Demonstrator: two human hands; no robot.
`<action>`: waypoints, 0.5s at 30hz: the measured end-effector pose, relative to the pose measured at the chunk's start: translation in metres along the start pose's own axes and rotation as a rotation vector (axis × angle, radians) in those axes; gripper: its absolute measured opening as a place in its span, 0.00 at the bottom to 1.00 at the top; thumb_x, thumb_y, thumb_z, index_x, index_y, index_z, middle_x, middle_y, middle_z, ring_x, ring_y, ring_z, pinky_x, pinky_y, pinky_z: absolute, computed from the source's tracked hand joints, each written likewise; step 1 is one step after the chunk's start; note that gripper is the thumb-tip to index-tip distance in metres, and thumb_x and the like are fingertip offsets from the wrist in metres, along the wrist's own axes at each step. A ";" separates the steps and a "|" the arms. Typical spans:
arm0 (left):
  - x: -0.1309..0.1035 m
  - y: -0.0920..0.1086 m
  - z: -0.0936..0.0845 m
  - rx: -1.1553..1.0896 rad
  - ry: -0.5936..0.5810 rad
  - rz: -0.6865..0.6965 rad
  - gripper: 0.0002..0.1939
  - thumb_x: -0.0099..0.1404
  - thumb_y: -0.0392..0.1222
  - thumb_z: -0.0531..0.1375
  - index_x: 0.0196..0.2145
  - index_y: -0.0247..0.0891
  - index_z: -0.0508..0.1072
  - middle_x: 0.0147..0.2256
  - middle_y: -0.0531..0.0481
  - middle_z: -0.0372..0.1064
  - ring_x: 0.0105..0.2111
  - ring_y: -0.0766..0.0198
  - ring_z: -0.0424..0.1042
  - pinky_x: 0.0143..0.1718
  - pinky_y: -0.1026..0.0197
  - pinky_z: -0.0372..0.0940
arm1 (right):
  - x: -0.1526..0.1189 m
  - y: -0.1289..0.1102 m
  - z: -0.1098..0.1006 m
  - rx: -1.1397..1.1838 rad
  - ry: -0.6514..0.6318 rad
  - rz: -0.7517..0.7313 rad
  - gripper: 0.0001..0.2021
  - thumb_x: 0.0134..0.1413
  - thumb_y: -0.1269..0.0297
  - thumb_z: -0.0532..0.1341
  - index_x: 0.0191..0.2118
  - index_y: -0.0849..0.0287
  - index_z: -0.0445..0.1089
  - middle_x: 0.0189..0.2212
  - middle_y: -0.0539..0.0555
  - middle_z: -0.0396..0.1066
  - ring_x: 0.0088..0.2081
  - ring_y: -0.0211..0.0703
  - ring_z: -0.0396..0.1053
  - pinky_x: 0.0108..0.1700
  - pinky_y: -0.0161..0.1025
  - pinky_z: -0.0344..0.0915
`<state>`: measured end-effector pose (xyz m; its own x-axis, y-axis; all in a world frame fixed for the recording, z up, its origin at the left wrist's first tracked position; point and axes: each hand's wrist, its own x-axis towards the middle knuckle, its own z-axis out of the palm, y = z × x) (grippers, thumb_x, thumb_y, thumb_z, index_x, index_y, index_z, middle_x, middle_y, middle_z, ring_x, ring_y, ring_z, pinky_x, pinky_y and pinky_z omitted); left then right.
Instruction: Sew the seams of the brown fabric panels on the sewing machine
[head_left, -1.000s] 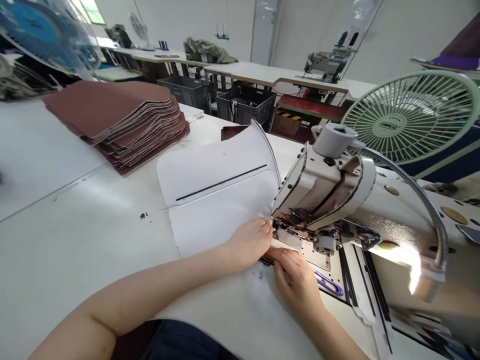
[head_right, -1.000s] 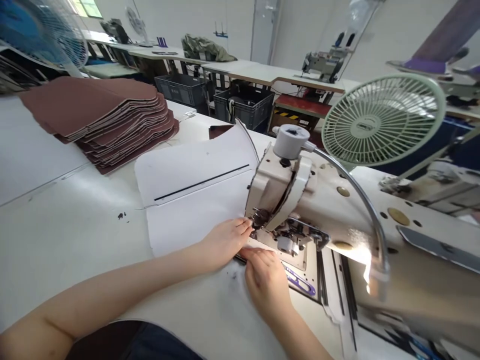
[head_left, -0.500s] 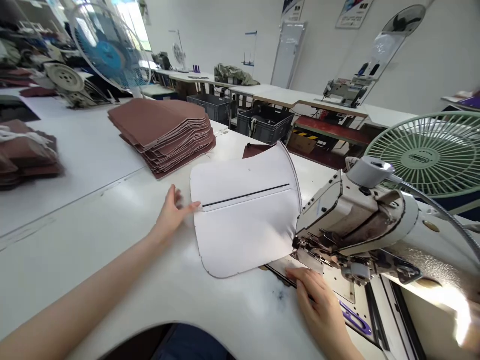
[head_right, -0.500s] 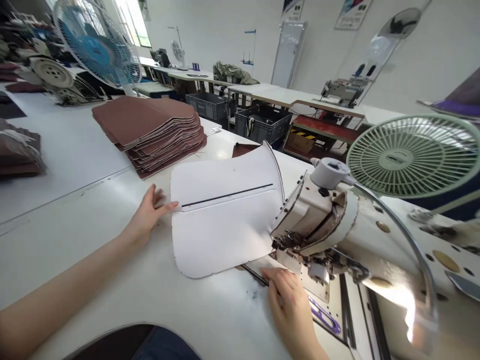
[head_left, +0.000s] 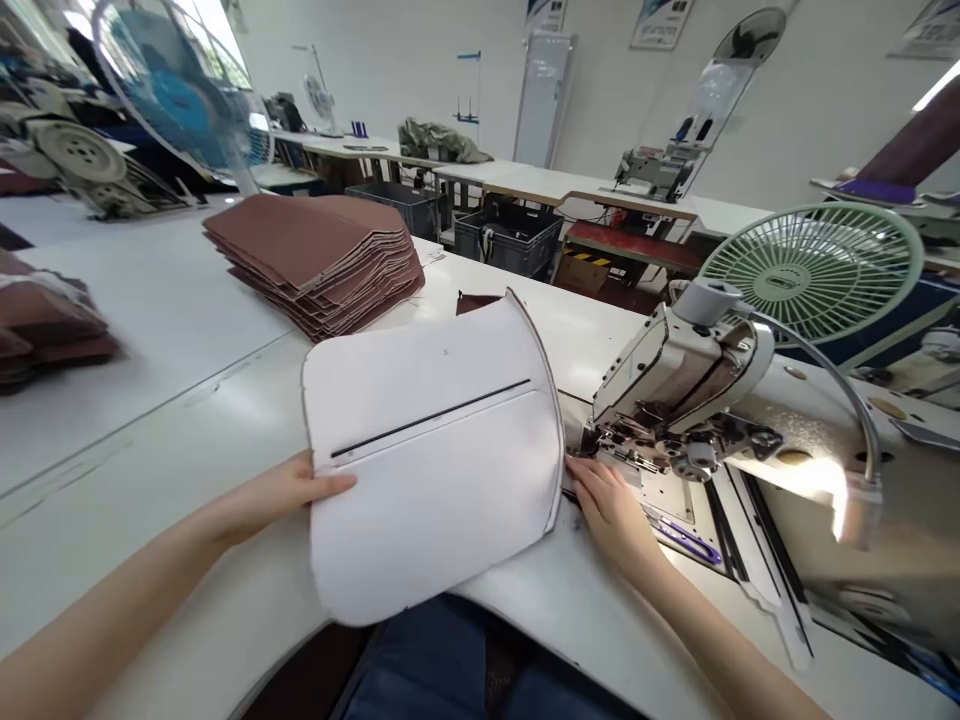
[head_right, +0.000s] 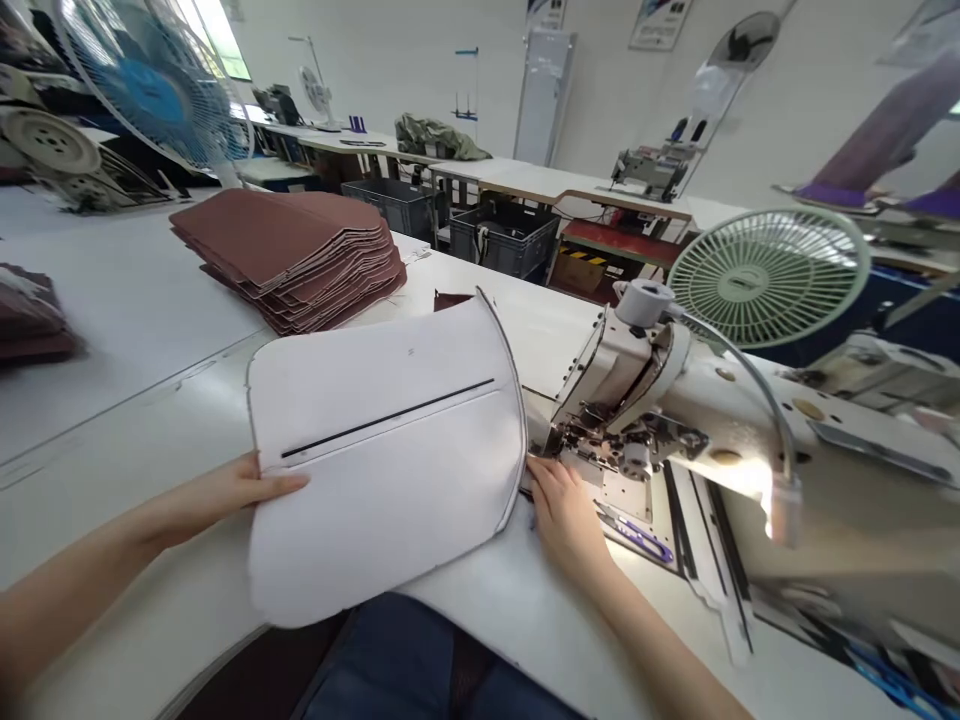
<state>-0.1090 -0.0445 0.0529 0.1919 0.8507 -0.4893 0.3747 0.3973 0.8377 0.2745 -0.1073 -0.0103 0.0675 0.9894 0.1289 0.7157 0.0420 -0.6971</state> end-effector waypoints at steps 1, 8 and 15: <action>-0.009 -0.005 -0.009 0.003 -0.008 -0.052 0.30 0.43 0.63 0.70 0.39 0.42 0.75 0.40 0.52 0.78 0.45 0.52 0.74 0.50 0.52 0.67 | 0.003 -0.009 0.002 0.085 -0.063 0.028 0.18 0.59 0.59 0.50 0.47 0.57 0.72 0.43 0.60 0.73 0.40 0.52 0.70 0.37 0.48 0.67; -0.042 -0.028 -0.023 -0.026 0.187 -0.141 0.30 0.34 0.70 0.68 0.29 0.46 0.73 0.28 0.58 0.77 0.31 0.55 0.77 0.33 0.54 0.72 | 0.005 -0.067 0.008 1.004 -0.450 0.431 0.17 0.51 0.47 0.61 0.36 0.57 0.66 0.27 0.50 0.67 0.20 0.32 0.56 0.21 0.32 0.52; -0.051 0.013 -0.054 0.036 0.286 -0.052 0.32 0.36 0.66 0.70 0.35 0.44 0.73 0.26 0.59 0.77 0.28 0.58 0.75 0.31 0.58 0.71 | -0.001 -0.072 0.021 0.820 -0.466 0.413 0.23 0.38 0.43 0.67 0.23 0.56 0.58 0.15 0.42 0.55 0.16 0.30 0.47 0.19 0.31 0.43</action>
<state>-0.1628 -0.0642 0.1021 -0.0902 0.8942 -0.4385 0.4104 0.4346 0.8017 0.2084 -0.1087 0.0247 -0.2010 0.8967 -0.3944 -0.0085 -0.4042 -0.9146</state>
